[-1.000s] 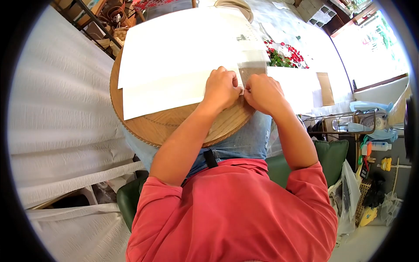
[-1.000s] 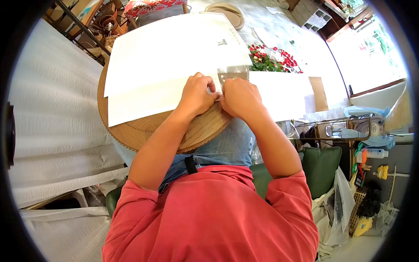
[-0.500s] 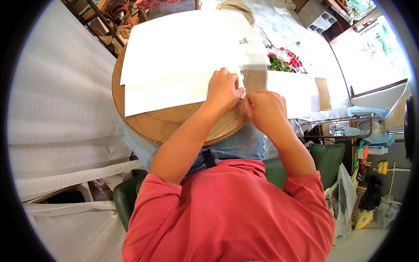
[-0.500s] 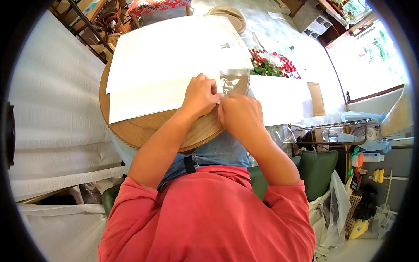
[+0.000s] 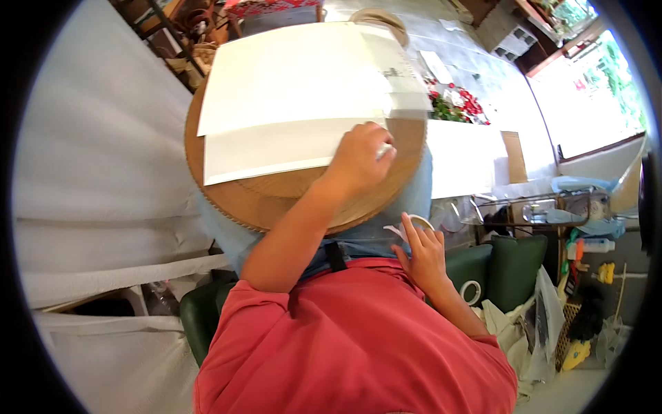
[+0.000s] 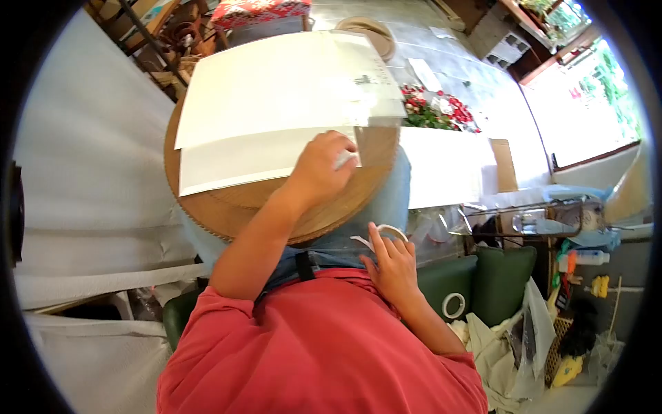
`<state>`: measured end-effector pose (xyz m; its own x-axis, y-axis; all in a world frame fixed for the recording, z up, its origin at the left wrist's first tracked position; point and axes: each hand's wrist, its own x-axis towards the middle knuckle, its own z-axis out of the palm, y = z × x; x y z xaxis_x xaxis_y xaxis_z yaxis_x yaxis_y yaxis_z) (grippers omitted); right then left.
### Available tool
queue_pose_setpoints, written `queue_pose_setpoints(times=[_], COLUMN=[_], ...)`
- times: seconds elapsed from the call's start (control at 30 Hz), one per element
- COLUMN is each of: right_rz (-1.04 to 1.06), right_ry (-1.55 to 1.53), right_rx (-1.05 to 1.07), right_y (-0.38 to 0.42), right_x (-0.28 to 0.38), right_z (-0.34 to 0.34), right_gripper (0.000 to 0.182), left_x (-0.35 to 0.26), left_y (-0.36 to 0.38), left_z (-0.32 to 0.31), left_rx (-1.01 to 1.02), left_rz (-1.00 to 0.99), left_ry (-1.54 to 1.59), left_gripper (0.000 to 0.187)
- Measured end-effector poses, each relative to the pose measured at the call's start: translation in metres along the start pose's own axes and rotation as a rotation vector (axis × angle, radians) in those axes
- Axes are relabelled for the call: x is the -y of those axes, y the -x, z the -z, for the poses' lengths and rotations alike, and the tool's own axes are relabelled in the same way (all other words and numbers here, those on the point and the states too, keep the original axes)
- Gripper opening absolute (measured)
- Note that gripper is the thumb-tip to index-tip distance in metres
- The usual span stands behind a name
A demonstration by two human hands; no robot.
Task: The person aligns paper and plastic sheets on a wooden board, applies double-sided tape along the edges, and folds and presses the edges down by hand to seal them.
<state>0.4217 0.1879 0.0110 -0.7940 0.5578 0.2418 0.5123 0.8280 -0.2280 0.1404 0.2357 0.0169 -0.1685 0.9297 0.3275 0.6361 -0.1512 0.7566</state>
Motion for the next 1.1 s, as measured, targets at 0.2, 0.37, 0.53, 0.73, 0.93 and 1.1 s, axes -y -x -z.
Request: queue_pose_setpoints(times=[0.2, 0.37, 0.53, 0.73, 0.93, 1.1], right_rz=[-0.135, -0.003, 0.053, 0.016, -0.001, 0.002], right_ry=[-0.291, -0.052, 0.01, 0.052, 0.035, 0.033], right_rx=[0.126, -0.155, 0.101, 0.104, 0.092, 0.077], right_y=[0.02, -0.051, -0.117, -0.118, -0.117, -0.117], right_x=[-0.002, -0.009, -0.011, -0.011, -0.009, -0.009], right_z=[-0.018, 0.0, -0.022, -0.029, -0.029, -0.032], right_gripper=[0.078, 0.071, 0.077, 0.08, 0.08, 0.079], left_x=[-0.006, -0.009, -0.007, 0.0, 0.034, 0.054], left_y=[0.059, 0.08, 0.086, 0.119, 0.176, 0.206], left_z=[0.018, 0.024, 0.026, 0.08, 0.15, 0.182], left_rx=[0.238, 0.258, 0.261, 0.235, 0.096, -0.007], left_rz=[-0.05, -0.025, 0.004, 0.231, 0.504, 0.672], left_ry=[-0.603, -0.603, -0.586, -0.62, -0.806, -0.851], left_gripper=[0.075, 0.085, 0.086, 0.083, 0.081, 0.083])
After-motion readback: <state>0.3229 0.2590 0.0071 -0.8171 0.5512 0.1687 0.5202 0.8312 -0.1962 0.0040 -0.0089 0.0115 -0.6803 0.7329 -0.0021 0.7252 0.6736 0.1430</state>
